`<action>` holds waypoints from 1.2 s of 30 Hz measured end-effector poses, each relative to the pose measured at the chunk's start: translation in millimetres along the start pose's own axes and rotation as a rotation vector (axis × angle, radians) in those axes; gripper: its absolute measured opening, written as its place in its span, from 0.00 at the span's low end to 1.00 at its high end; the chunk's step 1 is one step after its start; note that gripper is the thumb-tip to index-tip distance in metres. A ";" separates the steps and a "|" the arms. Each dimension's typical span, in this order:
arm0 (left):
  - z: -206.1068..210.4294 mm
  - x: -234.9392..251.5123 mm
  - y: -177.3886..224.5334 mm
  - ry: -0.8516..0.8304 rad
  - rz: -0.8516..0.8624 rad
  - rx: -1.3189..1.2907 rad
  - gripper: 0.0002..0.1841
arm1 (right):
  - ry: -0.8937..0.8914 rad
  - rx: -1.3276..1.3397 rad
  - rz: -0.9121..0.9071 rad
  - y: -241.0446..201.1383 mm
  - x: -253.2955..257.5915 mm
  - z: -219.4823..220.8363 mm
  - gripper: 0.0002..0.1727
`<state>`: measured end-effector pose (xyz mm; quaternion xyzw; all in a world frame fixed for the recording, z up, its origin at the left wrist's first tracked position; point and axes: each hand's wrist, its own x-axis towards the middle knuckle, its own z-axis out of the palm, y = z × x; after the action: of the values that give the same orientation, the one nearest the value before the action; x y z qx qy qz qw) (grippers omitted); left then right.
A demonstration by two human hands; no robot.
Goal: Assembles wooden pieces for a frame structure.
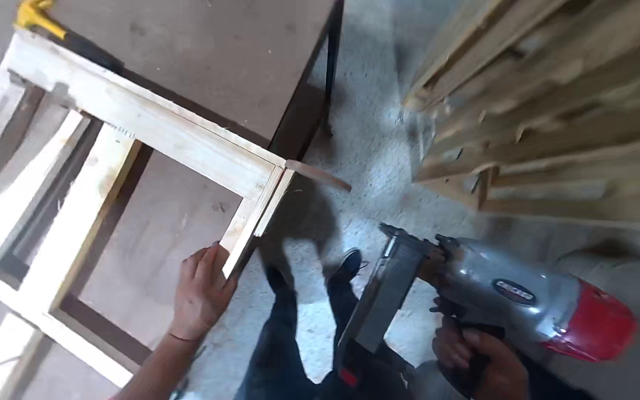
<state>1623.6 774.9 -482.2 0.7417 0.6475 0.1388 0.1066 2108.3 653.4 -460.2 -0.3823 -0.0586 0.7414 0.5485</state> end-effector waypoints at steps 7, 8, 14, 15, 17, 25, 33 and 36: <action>-4.0 3.8 6.3 -0.045 -0.066 -0.049 0.39 | 0.035 -0.504 -0.069 -188.5 36.1 38.4 0.11; -6.5 4.0 8.5 -0.068 -0.075 -0.043 0.39 | 0.007 -0.508 -0.041 -203.6 43.1 45.3 0.11; -4.1 7.9 9.0 -0.040 -0.050 0.028 0.38 | -0.212 -0.520 0.043 -224.3 101.1 62.4 0.12; -4.4 8.2 10.9 -0.052 -0.046 0.038 0.39 | -0.212 -0.528 0.048 -222.3 109.9 62.3 0.12; -6.4 14.5 18.7 -0.068 -0.077 0.060 0.42 | -0.260 -0.494 0.120 -223.4 141.0 59.9 0.13; 14.9 77.8 90.5 -0.093 -0.455 0.102 0.53 | -0.330 -0.635 0.569 -243.2 276.6 89.4 0.15; 23.3 81.6 97.4 -0.075 -0.527 0.163 0.47 | -0.560 -0.725 0.751 -230.5 363.9 124.2 0.22; 25.8 82.5 96.3 -0.029 -0.520 0.202 0.48 | -0.594 -0.700 0.838 -219.4 386.2 127.6 0.22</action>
<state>1732.2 843.8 -468.2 0.5592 0.8252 0.0309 0.0737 2155.4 1113.1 -453.8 -0.3074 -0.2934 0.9051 0.0132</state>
